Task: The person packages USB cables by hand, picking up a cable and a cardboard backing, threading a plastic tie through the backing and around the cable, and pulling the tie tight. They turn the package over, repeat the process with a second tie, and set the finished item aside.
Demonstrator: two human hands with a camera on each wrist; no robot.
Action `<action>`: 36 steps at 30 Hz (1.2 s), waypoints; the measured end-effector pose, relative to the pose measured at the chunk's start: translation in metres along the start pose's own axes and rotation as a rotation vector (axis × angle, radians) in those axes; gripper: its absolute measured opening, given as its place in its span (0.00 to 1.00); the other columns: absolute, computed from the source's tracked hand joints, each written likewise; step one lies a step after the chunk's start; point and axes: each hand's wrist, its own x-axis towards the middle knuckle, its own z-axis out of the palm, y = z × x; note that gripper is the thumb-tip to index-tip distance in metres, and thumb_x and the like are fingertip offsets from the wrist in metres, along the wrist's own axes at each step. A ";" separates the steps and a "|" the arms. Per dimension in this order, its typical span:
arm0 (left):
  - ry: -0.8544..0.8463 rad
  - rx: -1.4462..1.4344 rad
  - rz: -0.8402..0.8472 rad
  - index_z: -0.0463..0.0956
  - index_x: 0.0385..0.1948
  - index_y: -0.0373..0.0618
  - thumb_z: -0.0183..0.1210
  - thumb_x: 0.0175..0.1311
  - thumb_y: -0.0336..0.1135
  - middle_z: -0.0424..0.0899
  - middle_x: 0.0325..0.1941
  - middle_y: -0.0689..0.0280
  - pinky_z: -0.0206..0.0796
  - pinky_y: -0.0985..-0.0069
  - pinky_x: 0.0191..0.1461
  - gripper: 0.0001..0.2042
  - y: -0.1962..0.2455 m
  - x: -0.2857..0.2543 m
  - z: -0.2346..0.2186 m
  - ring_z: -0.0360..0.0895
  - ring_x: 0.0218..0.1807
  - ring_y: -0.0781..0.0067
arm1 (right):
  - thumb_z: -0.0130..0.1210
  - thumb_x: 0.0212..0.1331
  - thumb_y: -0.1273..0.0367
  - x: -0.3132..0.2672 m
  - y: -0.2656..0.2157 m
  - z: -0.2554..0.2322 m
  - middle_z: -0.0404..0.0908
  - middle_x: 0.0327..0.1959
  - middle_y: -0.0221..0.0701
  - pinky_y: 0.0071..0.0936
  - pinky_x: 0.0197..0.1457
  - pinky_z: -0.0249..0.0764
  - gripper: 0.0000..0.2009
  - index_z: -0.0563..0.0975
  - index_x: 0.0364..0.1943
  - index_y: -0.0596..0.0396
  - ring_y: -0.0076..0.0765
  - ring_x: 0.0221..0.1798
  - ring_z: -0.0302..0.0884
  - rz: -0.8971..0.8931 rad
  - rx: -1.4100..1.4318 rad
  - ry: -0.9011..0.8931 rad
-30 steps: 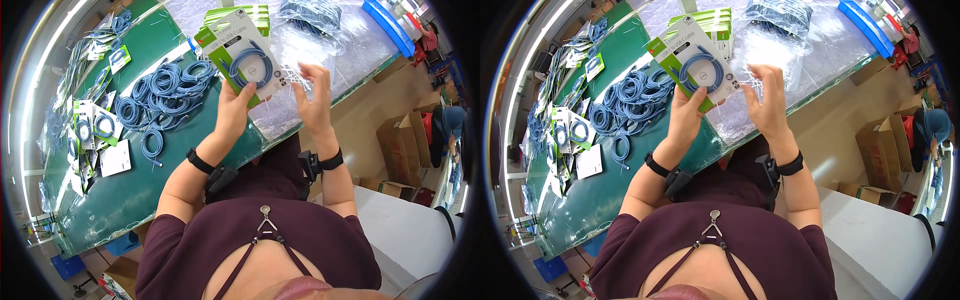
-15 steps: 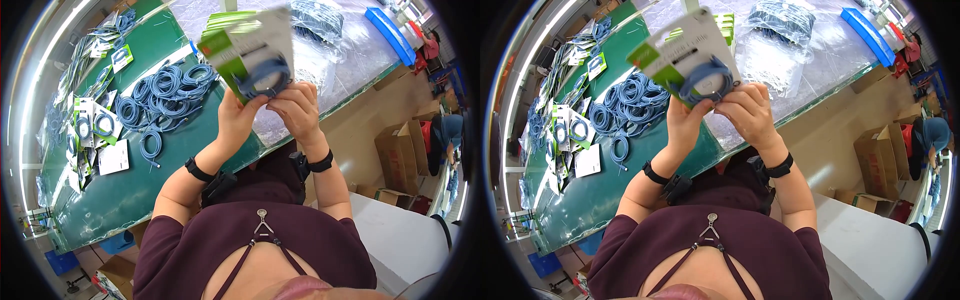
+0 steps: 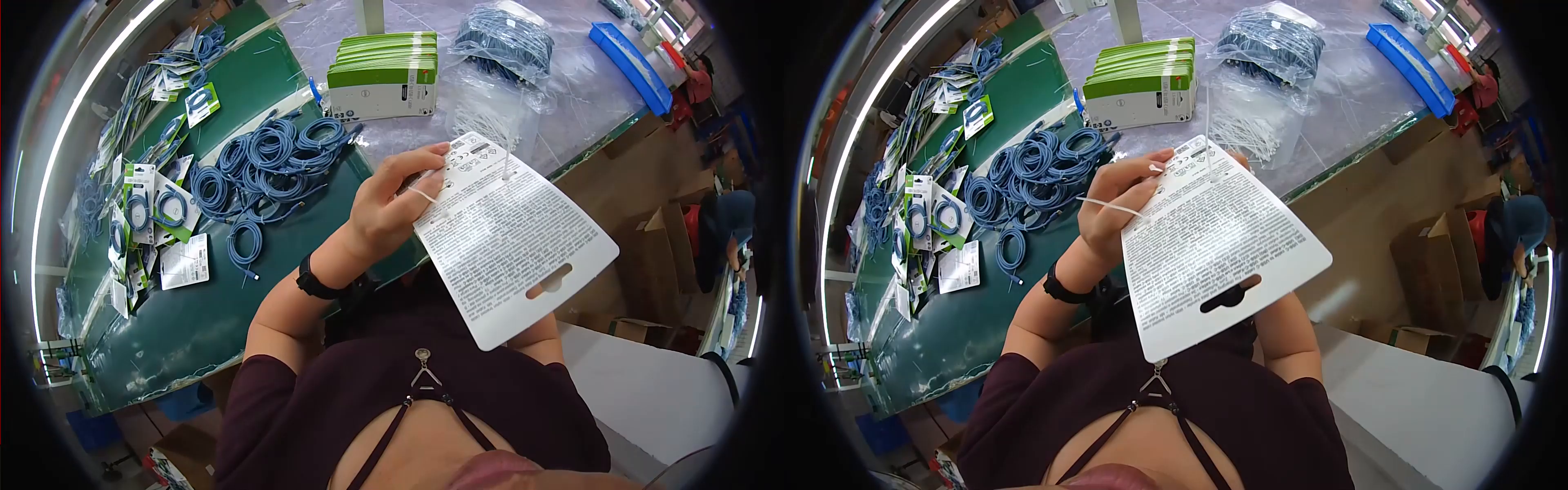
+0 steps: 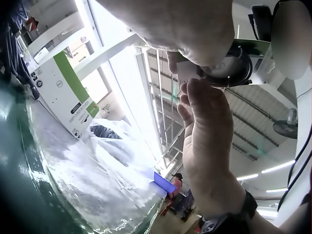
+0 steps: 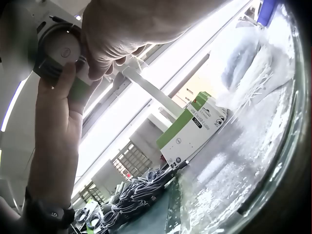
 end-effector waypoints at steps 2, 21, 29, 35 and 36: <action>-0.014 0.004 0.007 0.74 0.42 0.37 0.61 0.53 0.18 0.75 0.49 0.51 0.75 0.63 0.54 0.14 0.003 0.005 -0.003 0.78 0.53 0.46 | 0.52 0.66 0.57 -0.014 0.036 -0.034 0.68 0.62 0.40 0.29 0.55 0.75 0.29 0.61 0.64 0.60 0.33 0.61 0.71 -0.134 -0.197 0.036; -0.108 0.048 0.120 0.72 0.44 0.34 0.65 0.52 0.20 0.76 0.47 0.46 0.76 0.56 0.54 0.17 -0.001 0.015 -0.010 0.79 0.51 0.41 | 0.51 0.65 0.61 -0.142 0.067 -0.087 0.67 0.62 0.41 0.31 0.60 0.67 0.28 0.59 0.65 0.61 0.38 0.60 0.68 -0.080 0.420 0.110; -0.124 0.045 0.126 0.71 0.43 0.33 0.66 0.50 0.23 0.78 0.45 0.44 0.77 0.56 0.51 0.18 -0.008 0.012 -0.010 0.81 0.48 0.42 | 0.55 0.64 0.63 -0.143 0.001 -0.027 0.73 0.55 0.39 0.26 0.49 0.75 0.27 0.61 0.63 0.60 0.32 0.52 0.74 0.015 0.599 0.159; -0.065 -0.001 -0.293 0.72 0.44 0.35 0.61 0.55 0.19 0.80 0.45 0.51 0.78 0.66 0.49 0.14 0.000 -0.002 0.005 0.82 0.46 0.53 | 0.58 0.62 0.67 -0.009 -0.006 0.022 0.77 0.48 0.36 0.23 0.41 0.78 0.24 0.64 0.59 0.59 0.28 0.43 0.78 -0.149 0.439 0.195; -0.027 -0.011 -0.475 0.73 0.44 0.35 0.60 0.56 0.18 0.80 0.45 0.53 0.78 0.69 0.48 0.14 0.002 -0.004 0.009 0.82 0.45 0.55 | 0.60 0.60 0.71 0.002 -0.003 0.020 0.78 0.43 0.35 0.22 0.38 0.77 0.21 0.67 0.56 0.58 0.27 0.39 0.79 -0.341 0.186 0.173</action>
